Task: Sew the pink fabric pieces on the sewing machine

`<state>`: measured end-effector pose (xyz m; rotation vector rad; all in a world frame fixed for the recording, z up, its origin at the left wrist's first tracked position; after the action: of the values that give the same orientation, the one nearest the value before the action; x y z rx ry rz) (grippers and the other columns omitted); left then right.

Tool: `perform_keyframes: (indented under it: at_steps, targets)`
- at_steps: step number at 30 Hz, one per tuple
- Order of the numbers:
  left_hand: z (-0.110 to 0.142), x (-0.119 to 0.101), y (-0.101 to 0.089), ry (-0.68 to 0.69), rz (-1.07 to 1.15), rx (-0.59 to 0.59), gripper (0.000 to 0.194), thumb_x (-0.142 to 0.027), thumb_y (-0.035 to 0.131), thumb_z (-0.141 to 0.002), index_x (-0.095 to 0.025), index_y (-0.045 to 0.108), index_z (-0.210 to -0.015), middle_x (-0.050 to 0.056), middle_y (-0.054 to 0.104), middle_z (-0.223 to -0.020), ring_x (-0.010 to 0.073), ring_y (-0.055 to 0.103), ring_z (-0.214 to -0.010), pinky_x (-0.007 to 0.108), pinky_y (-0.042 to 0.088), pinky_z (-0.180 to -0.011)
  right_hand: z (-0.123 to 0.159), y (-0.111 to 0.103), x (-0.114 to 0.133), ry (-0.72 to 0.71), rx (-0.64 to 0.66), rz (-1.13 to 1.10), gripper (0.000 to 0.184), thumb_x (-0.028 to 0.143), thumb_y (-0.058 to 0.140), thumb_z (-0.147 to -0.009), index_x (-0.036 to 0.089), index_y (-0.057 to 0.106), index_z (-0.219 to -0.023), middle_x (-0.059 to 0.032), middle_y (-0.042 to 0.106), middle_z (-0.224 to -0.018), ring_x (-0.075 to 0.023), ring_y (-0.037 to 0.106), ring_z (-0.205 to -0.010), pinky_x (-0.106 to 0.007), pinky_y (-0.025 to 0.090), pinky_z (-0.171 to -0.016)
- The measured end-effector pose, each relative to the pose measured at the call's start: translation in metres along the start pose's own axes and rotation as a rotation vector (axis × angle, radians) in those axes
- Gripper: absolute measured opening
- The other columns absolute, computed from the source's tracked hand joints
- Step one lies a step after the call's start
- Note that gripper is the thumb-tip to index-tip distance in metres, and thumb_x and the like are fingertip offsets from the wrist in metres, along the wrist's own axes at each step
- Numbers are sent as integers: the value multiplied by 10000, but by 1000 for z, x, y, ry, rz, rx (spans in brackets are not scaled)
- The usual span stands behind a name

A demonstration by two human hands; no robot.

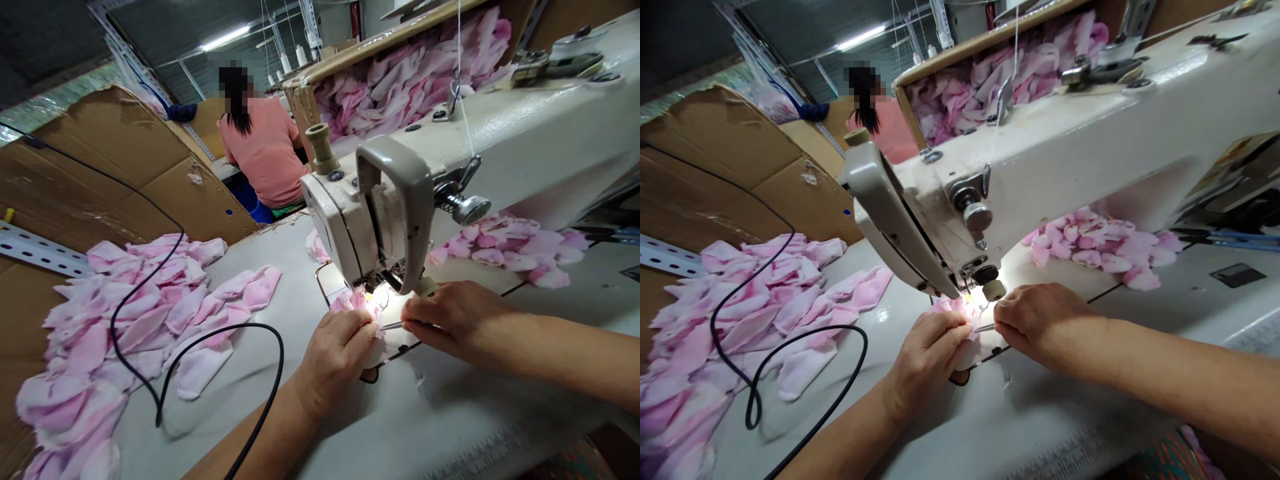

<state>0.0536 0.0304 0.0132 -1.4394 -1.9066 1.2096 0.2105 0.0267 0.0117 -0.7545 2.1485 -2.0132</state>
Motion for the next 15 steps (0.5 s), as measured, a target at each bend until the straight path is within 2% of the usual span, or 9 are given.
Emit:
perform_keyframes:
  at_steps: [4, 9, 15]
  targets:
    - [1, 0, -1, -3, -9, -6, 132, -117, 512, -943, -140, 583, -1052, 73, 638, -990, 175, 591, -909, 314, 482, -811, -2, 2, -2, 46, 94, 2, 160, 194, 604, -868, 200, 660, -717, 8, 431, -507, -136, 456, -488, -265, 120, -491]
    - [-3, -2, -4, -23, -23, 1, 121, -105, 504, -942, -141, 586, -1023, 63, 643, -956, 176, 593, -883, 310, 455, -777, -3, 2, -2, 71, 105, -30, 153, 213, 606, -871, 207, 663, -729, 5, 480, -524, -132, 454, -492, -256, 147, -493]
    - [-7, -2, -4, -47, -58, 11, 108, -111, 474, -954, -156, 572, -961, 39, 646, -934, 172, 568, -870, 324, 427, -821, -2, 2, -1, 115, 107, -9, 203, 215, 559, -890, 217, 678, -726, -11, 514, -534, -141, 458, -493, -275, 131, -489]
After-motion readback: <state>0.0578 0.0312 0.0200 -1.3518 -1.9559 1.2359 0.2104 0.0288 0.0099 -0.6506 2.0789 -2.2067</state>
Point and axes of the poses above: each hand's wrist, its own z-axis away from the middle knuckle, its own y-axis out of the palm, x = y × z, the point moved 6 cm from there along -z, towards the middle knuckle
